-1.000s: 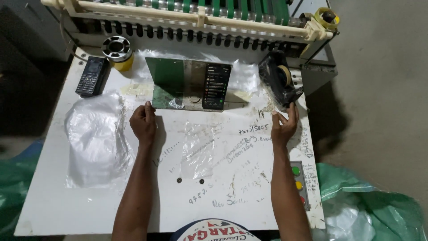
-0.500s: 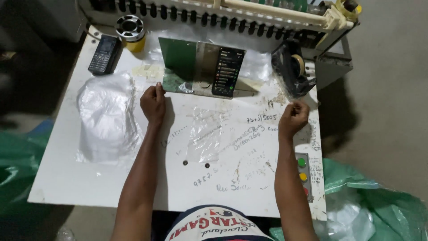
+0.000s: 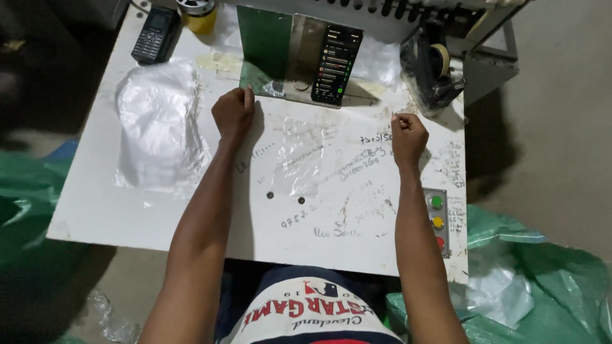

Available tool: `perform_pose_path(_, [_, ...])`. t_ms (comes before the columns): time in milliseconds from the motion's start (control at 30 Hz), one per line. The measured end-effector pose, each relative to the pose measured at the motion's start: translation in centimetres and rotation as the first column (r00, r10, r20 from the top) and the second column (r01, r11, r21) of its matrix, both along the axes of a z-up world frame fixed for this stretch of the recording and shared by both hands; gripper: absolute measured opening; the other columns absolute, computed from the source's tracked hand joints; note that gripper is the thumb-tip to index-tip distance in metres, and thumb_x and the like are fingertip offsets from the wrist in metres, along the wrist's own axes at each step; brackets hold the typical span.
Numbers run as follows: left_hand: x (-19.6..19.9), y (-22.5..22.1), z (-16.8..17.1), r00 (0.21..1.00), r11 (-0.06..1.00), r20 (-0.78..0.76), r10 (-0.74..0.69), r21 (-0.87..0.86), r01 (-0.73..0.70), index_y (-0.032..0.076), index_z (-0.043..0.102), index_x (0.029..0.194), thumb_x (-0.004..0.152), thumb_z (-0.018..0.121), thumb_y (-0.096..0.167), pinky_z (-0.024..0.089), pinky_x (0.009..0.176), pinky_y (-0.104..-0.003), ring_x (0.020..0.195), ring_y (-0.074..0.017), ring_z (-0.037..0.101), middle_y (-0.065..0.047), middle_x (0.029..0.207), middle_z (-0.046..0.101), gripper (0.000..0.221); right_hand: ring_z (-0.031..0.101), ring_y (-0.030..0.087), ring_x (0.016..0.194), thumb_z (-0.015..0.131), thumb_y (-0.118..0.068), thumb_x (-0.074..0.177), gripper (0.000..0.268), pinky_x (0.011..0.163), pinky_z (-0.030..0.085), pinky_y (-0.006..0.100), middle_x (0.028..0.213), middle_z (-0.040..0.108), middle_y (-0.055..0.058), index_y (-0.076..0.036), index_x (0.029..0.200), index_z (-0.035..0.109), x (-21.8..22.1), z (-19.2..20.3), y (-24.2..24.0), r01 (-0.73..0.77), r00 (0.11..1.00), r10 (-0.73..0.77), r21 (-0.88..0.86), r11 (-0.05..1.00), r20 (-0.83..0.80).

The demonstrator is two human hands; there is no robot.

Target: Folding small plastic bags and placing them into a larger collection bag at a factory workstation.

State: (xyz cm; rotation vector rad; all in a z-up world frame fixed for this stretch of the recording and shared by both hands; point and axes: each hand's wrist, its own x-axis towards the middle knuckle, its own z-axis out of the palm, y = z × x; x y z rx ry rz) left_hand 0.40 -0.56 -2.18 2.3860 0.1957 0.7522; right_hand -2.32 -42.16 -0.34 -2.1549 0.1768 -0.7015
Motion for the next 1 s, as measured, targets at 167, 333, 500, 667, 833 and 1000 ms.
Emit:
perform_pose_path(167, [-0.3, -0.2, 0.2, 1.0, 0.999, 0.006, -0.025, 0.031, 0.025, 0.009, 0.063, 0.066, 0.108, 0.052, 0.036, 0.046, 0.054, -0.045, 0.059, -0.0375, 0.067, -0.013, 0.056, 0.061, 0.051, 0.068, 0.023, 0.065, 0.072, -0.014, 0.092, 0.009, 0.065, 0.053, 0.04, 0.069, 0.067, 0.006, -0.01, 0.097, 0.078, -0.2, 0.2, 0.1, -0.005, 1.0, 0.005, -0.034, 0.999, -0.01])
perform_pose_path(333, [0.6, 0.4, -0.7, 1.0, 0.998, 0.012, -0.012, -0.068, 0.013, 0.01, 0.066, 0.074, 0.107, 0.054, 0.039, 0.049, 0.057, -0.045, 0.064, -0.0348, 0.068, -0.012, 0.062, 0.063, 0.046, 0.071, 0.024, 0.068, 0.073, -0.014, 0.092, 0.01, 0.065, 0.054, 0.04, 0.072, 0.07, 0.007, -0.009, 0.098, 0.078, -0.4, 0.4, 0.2, 0.012, 1.0, -0.011, -0.022, 1.0, 0.012])
perform_pose_path(500, [4.9, 2.4, -0.3, 0.998, 0.632, -0.032, 0.054, -0.772, -0.059, 0.01, 0.061, 0.087, 0.096, 0.066, 0.047, 0.048, 0.048, -0.038, 0.057, -0.0253, 0.061, -0.009, 0.07, 0.059, 0.039, 0.052, 0.008, 0.058, 0.067, -0.015, 0.094, 0.005, 0.054, 0.045, 0.026, 0.073, 0.059, 0.002, -0.011, 0.095, 0.068, 0.4, 3.3, 0.8, -0.079, 0.992, 0.12, 0.566, 0.82, -0.036])
perform_pose_path(667, [4.1, 4.0, 7.6, 0.996, -0.126, 0.067, -0.062, -0.99, 0.059, 0.015, 0.041, 0.084, 0.091, 0.077, 0.048, 0.024, 0.037, -0.02, 0.045, -0.0075, 0.033, 0.008, 0.063, 0.027, 0.049, 0.055, 0.018, 0.111, 0.076, -0.056, 0.1, 0.077, 0.103, 0.047, 0.041, 0.118, 0.057, 0.013, 0.004, 0.142, 0.053, 3.2, 2.6, -0.4, -0.121, 0.979, 0.196, 0.615, 0.779, -0.056])
perform_pose_path(833, [5.8, 5.0, 10.6, 0.993, -0.333, 0.0, -0.122, -0.942, -0.041, 0.011, 0.029, 0.087, 0.079, 0.08, 0.066, 0.02, 0.044, -0.03, 0.046, -0.012, 0.025, 0.004, 0.063, 0.023, 0.076, 0.046, 0.042, 0.141, 0.072, -0.072, 0.093, 0.093, 0.117, 0.032, 0.057, 0.147, 0.05, 0.028, 0.004, 0.144, 0.054, 5.7, 8.4, 3.7, 0.001, 0.968, 0.124, 0.495, 0.869, -0.219])
perform_pose_path(1000, [11.4, 5.5, 9.1, 0.975, -0.4, -0.028, -0.22, -0.909, -0.117, -0.005, 0.012, 0.14, 0.065, 0.082, 0.076, 0.017, 0.088, -0.043, 0.106, -0.031, 0.018, -0.019, 0.123, 0.012, 0.131, 0.046, 0.037, 0.139, 0.064, -0.082, 0.091, 0.097, 0.116, 0.032, 0.054, 0.145, 0.052, 0.023, -0.001, 0.143, 0.058, 11.2, 7.1, 3.0, 0.035, 0.941, 0.128, 0.464, 0.885, -0.314])
